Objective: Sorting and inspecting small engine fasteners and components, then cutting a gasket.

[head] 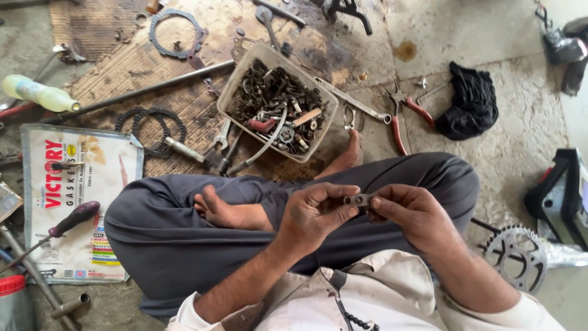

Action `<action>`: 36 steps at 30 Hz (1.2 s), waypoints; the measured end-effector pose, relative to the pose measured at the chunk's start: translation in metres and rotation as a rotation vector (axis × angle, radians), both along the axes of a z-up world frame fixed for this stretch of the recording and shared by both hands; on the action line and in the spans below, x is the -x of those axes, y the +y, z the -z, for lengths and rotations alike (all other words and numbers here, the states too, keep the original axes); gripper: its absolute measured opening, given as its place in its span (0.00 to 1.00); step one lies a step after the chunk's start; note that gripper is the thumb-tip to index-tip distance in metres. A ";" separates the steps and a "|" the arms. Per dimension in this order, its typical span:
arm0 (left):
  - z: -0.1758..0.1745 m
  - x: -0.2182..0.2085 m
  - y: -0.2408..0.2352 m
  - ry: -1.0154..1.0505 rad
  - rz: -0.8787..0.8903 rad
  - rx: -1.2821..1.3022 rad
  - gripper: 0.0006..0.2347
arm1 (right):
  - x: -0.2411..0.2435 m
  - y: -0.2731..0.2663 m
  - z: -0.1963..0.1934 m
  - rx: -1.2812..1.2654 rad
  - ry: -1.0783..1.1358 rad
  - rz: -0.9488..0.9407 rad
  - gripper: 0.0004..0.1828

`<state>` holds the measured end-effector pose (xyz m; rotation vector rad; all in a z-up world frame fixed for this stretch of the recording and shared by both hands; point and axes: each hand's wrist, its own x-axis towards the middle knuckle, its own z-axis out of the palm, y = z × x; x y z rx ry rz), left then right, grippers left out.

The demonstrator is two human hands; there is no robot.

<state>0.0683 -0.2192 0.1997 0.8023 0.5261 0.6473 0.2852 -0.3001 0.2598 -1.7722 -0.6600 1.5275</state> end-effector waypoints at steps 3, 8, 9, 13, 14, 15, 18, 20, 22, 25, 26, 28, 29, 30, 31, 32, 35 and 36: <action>0.023 -0.009 0.009 0.041 -0.003 -0.012 0.11 | -0.001 0.011 0.009 -0.061 -0.108 -0.063 0.12; 0.077 -0.012 0.032 0.176 -0.006 0.017 0.11 | -0.001 0.062 0.043 -0.142 -0.381 -0.380 0.12; 0.084 -0.011 0.039 0.214 -0.002 0.013 0.12 | 0.000 0.075 0.048 -0.266 -0.385 -0.477 0.12; 0.107 -0.008 0.065 0.293 -0.069 0.045 0.10 | -0.013 0.107 0.096 -0.422 -0.594 -0.650 0.08; 0.105 -0.008 0.072 0.341 -0.136 0.151 0.11 | -0.018 0.113 0.111 -0.359 -0.522 -0.534 0.09; 0.104 -0.006 0.080 0.388 -0.204 0.257 0.11 | -0.022 0.119 0.127 -0.294 -0.450 -0.419 0.11; 0.096 -0.001 0.089 0.411 -0.206 0.131 0.11 | -0.044 0.118 0.155 -0.198 -0.552 -0.311 0.14; 0.095 -0.007 0.088 0.318 -0.231 0.228 0.12 | -0.032 0.125 0.144 -0.174 -0.496 -0.307 0.15; 0.101 -0.015 0.085 0.203 -0.247 0.328 0.13 | -0.036 0.126 0.150 -0.140 -0.463 -0.298 0.16; 0.111 -0.014 0.081 0.138 -0.261 0.253 0.14 | -0.040 0.127 0.167 -0.118 -0.600 -0.265 0.18; 0.111 -0.014 0.082 0.129 -0.267 0.255 0.14 | -0.038 0.133 0.158 -0.025 -0.528 -0.162 0.21; 0.107 -0.013 0.084 0.120 -0.269 0.255 0.14 | -0.029 0.143 0.141 0.068 -0.455 -0.056 0.24; 0.104 -0.012 0.085 0.121 -0.273 0.275 0.14 | -0.022 0.147 0.134 0.195 -0.317 -0.043 0.27; 0.101 -0.012 0.086 0.123 -0.277 0.296 0.14 | -0.016 0.150 0.126 0.322 -0.179 -0.030 0.30; 0.095 -0.010 0.088 0.121 -0.274 0.296 0.14 | -0.012 0.151 0.138 0.322 -0.180 -0.027 0.30; 0.090 -0.010 0.089 0.150 -0.276 0.304 0.14 | -0.011 0.151 0.148 0.322 -0.144 -0.073 0.28; 0.085 -0.008 0.091 0.193 -0.287 0.312 0.13 | -0.015 0.143 0.225 0.256 -0.133 -0.120 0.23; 0.085 -0.008 0.092 0.219 -0.305 0.311 0.13 | -0.018 0.138 0.258 0.190 -0.149 -0.130 0.19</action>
